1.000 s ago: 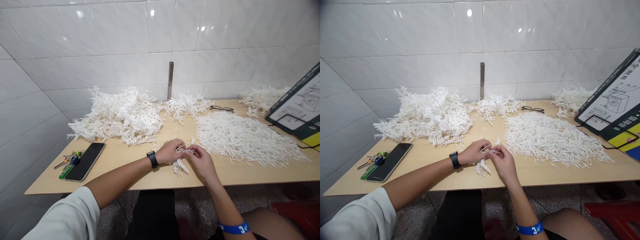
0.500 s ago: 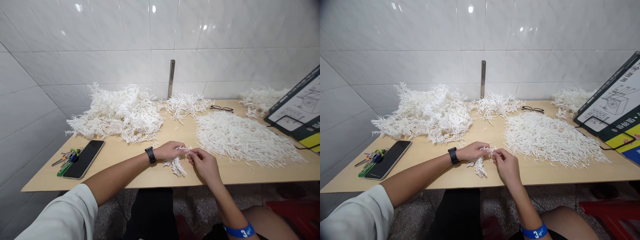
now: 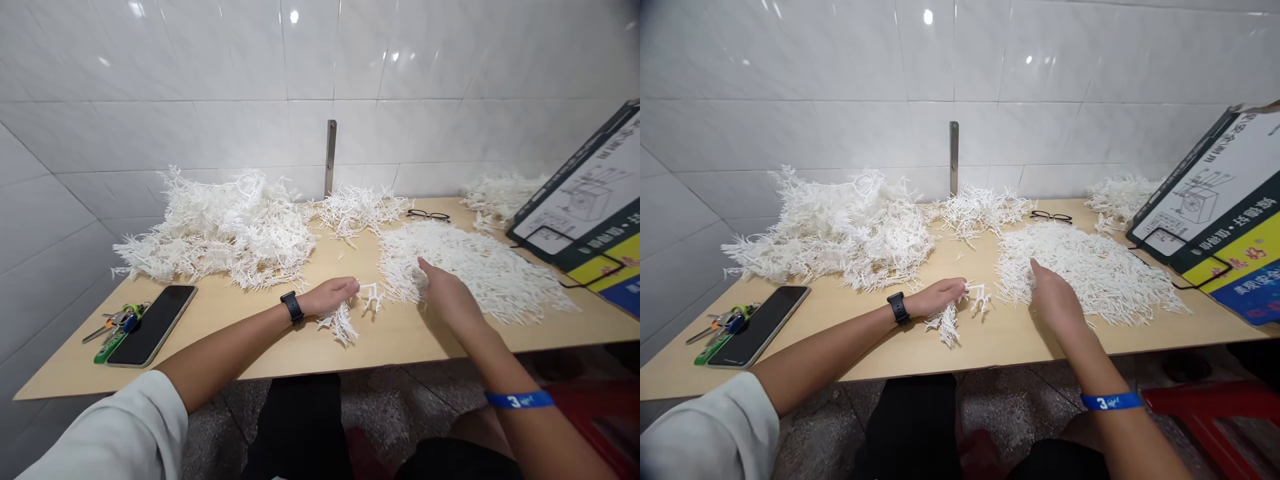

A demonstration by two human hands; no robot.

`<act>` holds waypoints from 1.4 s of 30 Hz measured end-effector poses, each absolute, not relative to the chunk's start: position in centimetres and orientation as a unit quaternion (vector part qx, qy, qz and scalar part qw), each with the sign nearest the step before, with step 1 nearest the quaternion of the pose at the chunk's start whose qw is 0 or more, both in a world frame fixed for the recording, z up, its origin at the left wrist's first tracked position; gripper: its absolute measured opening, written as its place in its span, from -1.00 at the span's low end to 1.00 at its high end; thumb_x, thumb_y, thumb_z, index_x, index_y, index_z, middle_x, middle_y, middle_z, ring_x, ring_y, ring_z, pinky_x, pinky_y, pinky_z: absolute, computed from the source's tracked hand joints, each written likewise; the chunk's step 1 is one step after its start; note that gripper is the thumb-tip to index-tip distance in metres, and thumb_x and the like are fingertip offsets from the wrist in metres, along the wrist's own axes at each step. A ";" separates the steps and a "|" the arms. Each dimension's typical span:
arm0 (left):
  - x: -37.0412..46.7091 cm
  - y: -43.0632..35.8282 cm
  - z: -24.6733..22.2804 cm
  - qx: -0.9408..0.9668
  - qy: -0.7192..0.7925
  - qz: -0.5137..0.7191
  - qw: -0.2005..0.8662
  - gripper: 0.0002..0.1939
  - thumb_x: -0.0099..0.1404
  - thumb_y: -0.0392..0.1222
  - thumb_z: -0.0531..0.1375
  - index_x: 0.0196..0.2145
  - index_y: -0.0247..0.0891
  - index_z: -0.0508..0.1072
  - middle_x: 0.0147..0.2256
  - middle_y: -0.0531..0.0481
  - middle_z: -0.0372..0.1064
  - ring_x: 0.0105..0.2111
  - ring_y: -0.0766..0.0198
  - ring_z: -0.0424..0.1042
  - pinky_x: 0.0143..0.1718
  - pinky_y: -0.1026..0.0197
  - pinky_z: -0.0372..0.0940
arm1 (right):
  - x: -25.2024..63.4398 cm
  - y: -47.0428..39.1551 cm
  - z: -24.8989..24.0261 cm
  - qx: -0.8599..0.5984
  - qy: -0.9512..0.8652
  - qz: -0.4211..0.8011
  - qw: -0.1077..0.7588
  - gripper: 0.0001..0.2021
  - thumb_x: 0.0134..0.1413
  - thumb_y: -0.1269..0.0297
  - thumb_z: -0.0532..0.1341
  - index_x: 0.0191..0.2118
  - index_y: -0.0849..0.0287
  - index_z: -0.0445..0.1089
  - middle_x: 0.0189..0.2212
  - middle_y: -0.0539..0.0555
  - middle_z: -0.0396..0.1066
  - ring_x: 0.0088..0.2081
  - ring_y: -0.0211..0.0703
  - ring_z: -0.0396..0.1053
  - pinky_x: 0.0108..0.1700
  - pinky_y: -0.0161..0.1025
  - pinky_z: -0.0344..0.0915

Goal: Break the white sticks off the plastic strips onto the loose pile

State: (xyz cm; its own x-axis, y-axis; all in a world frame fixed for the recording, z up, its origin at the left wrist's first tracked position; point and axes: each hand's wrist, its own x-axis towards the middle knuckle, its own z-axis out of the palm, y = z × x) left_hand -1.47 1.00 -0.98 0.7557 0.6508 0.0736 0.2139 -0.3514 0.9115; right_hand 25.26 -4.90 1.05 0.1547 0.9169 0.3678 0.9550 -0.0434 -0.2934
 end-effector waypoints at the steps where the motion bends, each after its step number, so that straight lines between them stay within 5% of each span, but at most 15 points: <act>1: -1.4 0.9 -1.1 0.778 0.287 0.228 0.510 -0.37 0.29 0.42 -0.13 -0.39 -0.25 0.27 -0.35 -0.04 0.26 -0.28 0.20 0.26 -0.14 0.14 0.20 | 24.1 -5.1 1.2 -0.703 -0.655 -0.051 0.271 -0.54 0.05 0.46 0.04 0.07 0.28 0.43 -0.11 0.28 0.54 -0.19 0.09 0.47 -0.26 -0.13 0.29; 4: -1.4 0.8 -1.1 0.752 0.311 0.249 0.525 -0.36 0.32 0.39 -0.16 -0.32 -0.26 0.33 -0.25 -0.11 0.34 -0.15 0.13 0.30 0.01 0.08 0.18 | 19.9 -6.7 2.0 -0.630 -0.681 -0.005 0.373 -0.74 0.21 0.25 0.07 -0.24 0.19 0.50 -0.30 0.15 0.56 -0.31 -0.06 0.46 -0.25 -0.21 0.29; 7: -1.3 0.7 -0.9 0.770 0.279 0.252 0.515 -0.45 0.33 0.33 -0.07 -0.32 -0.27 0.30 -0.30 -0.04 0.30 -0.24 0.21 0.27 -0.07 0.13 0.21 | 16.7 -8.7 2.3 -0.597 -0.706 0.091 0.369 -0.63 0.27 0.10 0.05 -0.47 0.15 0.41 -0.59 0.02 0.41 -0.53 -0.19 0.32 -0.42 -0.28 0.17; 12: -1.4 0.9 -0.8 0.781 0.258 0.245 0.514 -0.52 0.24 0.25 0.15 -0.26 -0.28 0.27 -0.35 0.06 0.21 -0.32 0.31 0.20 -0.22 0.25 0.16 | 15.0 -9.6 0.7 -0.612 -0.667 0.197 0.378 -0.70 0.27 0.11 0.05 -0.29 0.14 0.45 -0.51 0.02 0.45 -0.48 -0.16 0.35 -0.38 -0.27 0.17; 19: -1.3 0.8 -0.8 0.782 0.252 0.225 0.524 -0.57 0.15 0.11 0.26 -0.24 -0.28 0.29 -0.34 0.07 0.26 -0.30 0.30 0.21 -0.22 0.26 0.15 | 14.9 -8.0 -0.6 -0.593 -0.556 0.383 0.438 -0.55 0.19 -0.16 0.04 -0.39 0.13 0.38 -0.69 -0.04 0.26 -0.59 -0.17 0.26 -0.49 -0.26 0.18; 24: -1.1 0.6 -1.1 0.821 0.280 0.211 0.451 -0.74 0.18 -0.05 0.22 -0.33 -0.29 0.31 -0.39 0.09 0.26 -0.35 0.32 0.21 -0.31 0.29 0.13 | 14.7 -7.3 0.0 -0.619 -0.582 0.333 0.409 -0.57 0.09 -0.16 0.17 -0.47 0.14 0.38 -0.53 0.05 0.45 -0.51 -0.15 0.35 -0.42 -0.26 0.23; 31: -1.5 0.9 -0.7 0.801 0.244 0.162 0.522 -0.58 0.07 0.06 0.35 -0.26 -0.29 0.37 -0.29 0.04 0.38 -0.26 0.28 0.32 -0.22 0.28 0.19 | 15.9 -7.1 -0.7 -0.549 -0.582 0.453 0.392 -0.69 0.07 -0.01 0.21 -0.42 0.16 0.36 -0.60 -0.04 0.33 -0.57 -0.24 0.25 -0.48 -0.29 0.17; 34: -1.8 1.2 -0.2 0.796 0.197 0.137 0.555 -0.59 0.20 0.13 0.25 -0.25 -0.31 0.41 -0.28 -0.01 0.40 -0.24 0.27 0.34 -0.17 0.25 0.21 | 16.3 -7.2 -0.9 -0.520 -0.579 0.491 0.391 -0.70 0.11 -0.01 0.20 -0.36 0.16 0.35 -0.58 -0.07 0.28 -0.57 -0.28 0.18 -0.48 -0.30 0.13; 42: -1.8 0.9 0.0 0.791 0.201 0.195 0.544 -0.46 0.29 0.28 0.06 -0.46 -0.32 0.31 -0.51 0.10 0.10 -0.45 0.37 0.11 -0.35 0.28 0.09 | 16.4 -7.4 -1.1 -0.505 -0.675 0.393 0.368 -0.65 0.21 0.01 0.10 -0.47 0.15 0.32 -0.51 -0.01 0.29 -0.44 -0.21 0.22 -0.35 -0.26 0.17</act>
State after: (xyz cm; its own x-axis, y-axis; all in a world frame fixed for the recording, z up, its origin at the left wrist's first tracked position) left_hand -1.78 0.89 -0.04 0.8435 0.5297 0.0894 0.1059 -0.3270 0.9391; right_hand 16.40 -7.43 -1.10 -0.2197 0.9704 0.1005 0.3926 0.1822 -0.9015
